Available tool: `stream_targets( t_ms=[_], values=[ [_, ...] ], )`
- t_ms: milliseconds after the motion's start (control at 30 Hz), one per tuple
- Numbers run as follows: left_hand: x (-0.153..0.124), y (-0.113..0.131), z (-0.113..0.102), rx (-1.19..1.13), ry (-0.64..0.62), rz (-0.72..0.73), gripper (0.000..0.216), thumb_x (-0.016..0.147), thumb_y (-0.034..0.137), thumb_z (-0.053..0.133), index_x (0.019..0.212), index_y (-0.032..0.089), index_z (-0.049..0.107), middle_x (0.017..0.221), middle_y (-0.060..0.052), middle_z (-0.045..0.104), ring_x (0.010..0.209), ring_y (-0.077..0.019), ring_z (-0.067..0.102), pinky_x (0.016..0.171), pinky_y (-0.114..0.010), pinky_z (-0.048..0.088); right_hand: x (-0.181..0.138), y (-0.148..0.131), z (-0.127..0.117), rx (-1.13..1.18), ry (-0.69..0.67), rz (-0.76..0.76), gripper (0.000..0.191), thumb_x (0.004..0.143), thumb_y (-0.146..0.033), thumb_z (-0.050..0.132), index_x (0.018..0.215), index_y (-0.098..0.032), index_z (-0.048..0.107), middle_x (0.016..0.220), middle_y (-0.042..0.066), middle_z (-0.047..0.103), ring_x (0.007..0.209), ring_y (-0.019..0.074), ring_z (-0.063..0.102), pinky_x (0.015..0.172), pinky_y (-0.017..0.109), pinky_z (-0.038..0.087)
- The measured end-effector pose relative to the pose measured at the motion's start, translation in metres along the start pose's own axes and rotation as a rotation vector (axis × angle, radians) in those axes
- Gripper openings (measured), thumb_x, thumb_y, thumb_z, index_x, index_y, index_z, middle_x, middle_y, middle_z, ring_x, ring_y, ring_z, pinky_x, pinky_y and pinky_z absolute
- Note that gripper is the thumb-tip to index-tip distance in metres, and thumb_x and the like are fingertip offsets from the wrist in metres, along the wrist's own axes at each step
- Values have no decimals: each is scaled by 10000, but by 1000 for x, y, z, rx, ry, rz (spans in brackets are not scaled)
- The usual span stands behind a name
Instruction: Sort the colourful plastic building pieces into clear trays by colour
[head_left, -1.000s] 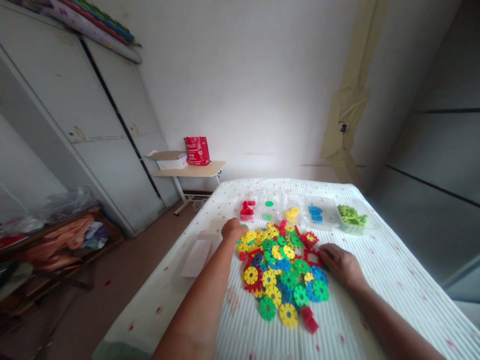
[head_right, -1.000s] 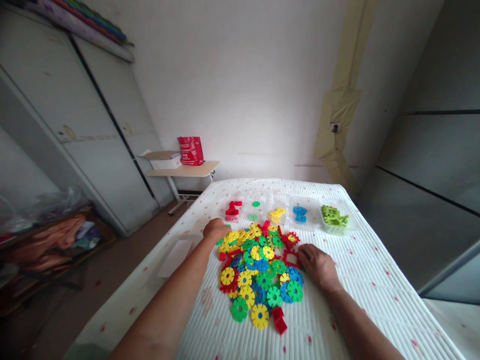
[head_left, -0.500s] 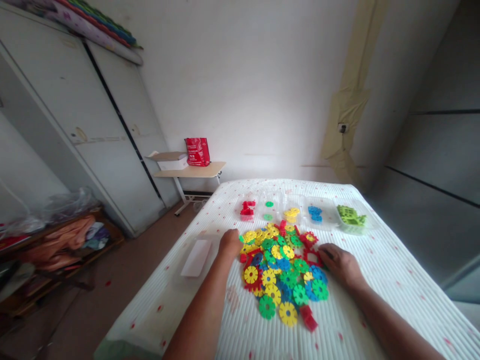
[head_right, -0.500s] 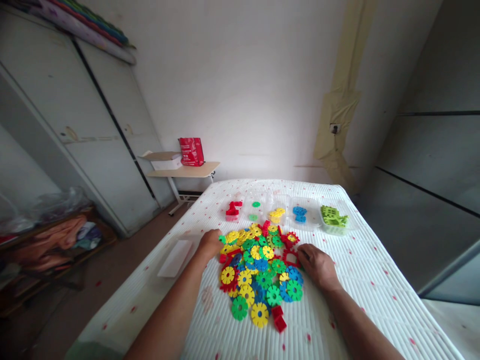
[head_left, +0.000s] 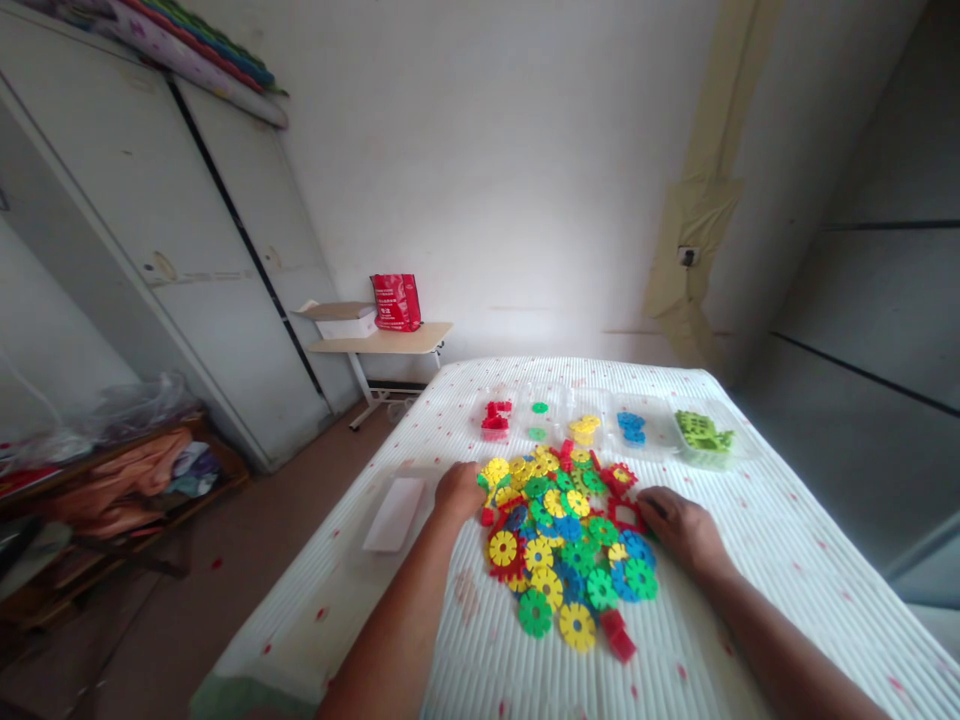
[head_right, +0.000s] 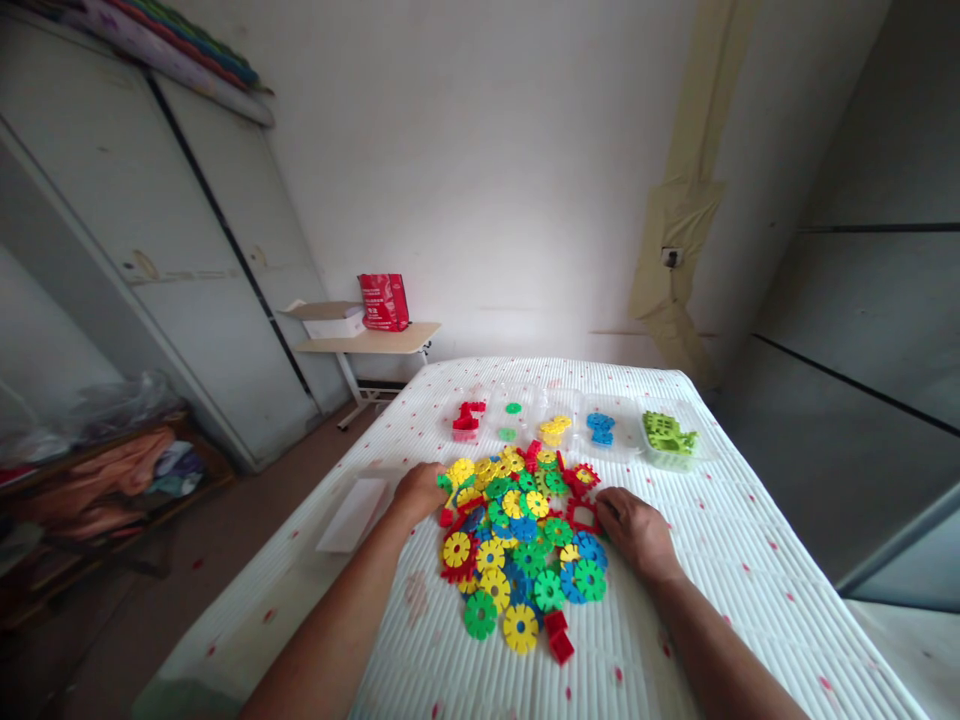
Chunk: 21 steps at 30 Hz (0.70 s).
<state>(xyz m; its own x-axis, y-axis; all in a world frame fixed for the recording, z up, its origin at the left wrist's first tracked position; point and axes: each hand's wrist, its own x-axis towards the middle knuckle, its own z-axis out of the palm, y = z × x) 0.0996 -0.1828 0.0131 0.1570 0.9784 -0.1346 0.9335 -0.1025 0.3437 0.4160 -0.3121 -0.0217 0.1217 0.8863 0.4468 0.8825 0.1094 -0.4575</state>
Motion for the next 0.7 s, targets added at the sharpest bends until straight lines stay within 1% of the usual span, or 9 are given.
stream_targets(
  t_ms=[200,333,400,467,567,700],
  values=[
    [-3,-3,8,-24,96,16,302,734,144,533,993,235,660,1013,-54,692,930,-183,625,726,-221,437,0,1,-1,-10,-13,-3,307,827,-410,394,757,-221,626,720,28,672,637,165,626,594,258,466],
    [-6,-6,5,-50,105,41,292,741,134,527,962,242,684,988,-34,705,933,-163,626,726,-195,433,0,2,1,-16,-20,-3,304,834,-398,394,779,-219,633,757,34,680,662,167,630,604,259,466],
    [-6,-7,4,-62,110,53,331,725,111,535,987,248,683,995,-26,706,948,-159,621,743,-189,435,0,3,1,-18,-24,-9,299,836,-392,396,788,-219,635,771,36,683,675,167,632,613,259,467],
    [-6,-9,5,-81,116,62,369,710,95,541,1014,255,677,989,-18,707,942,-158,620,752,-191,440,0,4,2,-24,-24,-12,304,837,-394,392,777,-218,632,742,33,675,662,167,631,608,259,464],
    [-4,-13,10,-151,132,86,372,709,84,530,1011,249,672,974,-9,708,913,-151,623,746,-194,449,0,4,2,-31,-15,-14,319,836,-406,380,763,-218,627,720,32,671,647,169,631,600,262,462],
    [0,-16,17,-289,179,90,315,731,87,506,983,215,644,960,-2,701,863,-129,626,688,-177,454,0,4,2,-32,-14,-25,327,843,-415,370,773,-224,626,749,35,681,660,169,635,608,262,466]
  ],
)
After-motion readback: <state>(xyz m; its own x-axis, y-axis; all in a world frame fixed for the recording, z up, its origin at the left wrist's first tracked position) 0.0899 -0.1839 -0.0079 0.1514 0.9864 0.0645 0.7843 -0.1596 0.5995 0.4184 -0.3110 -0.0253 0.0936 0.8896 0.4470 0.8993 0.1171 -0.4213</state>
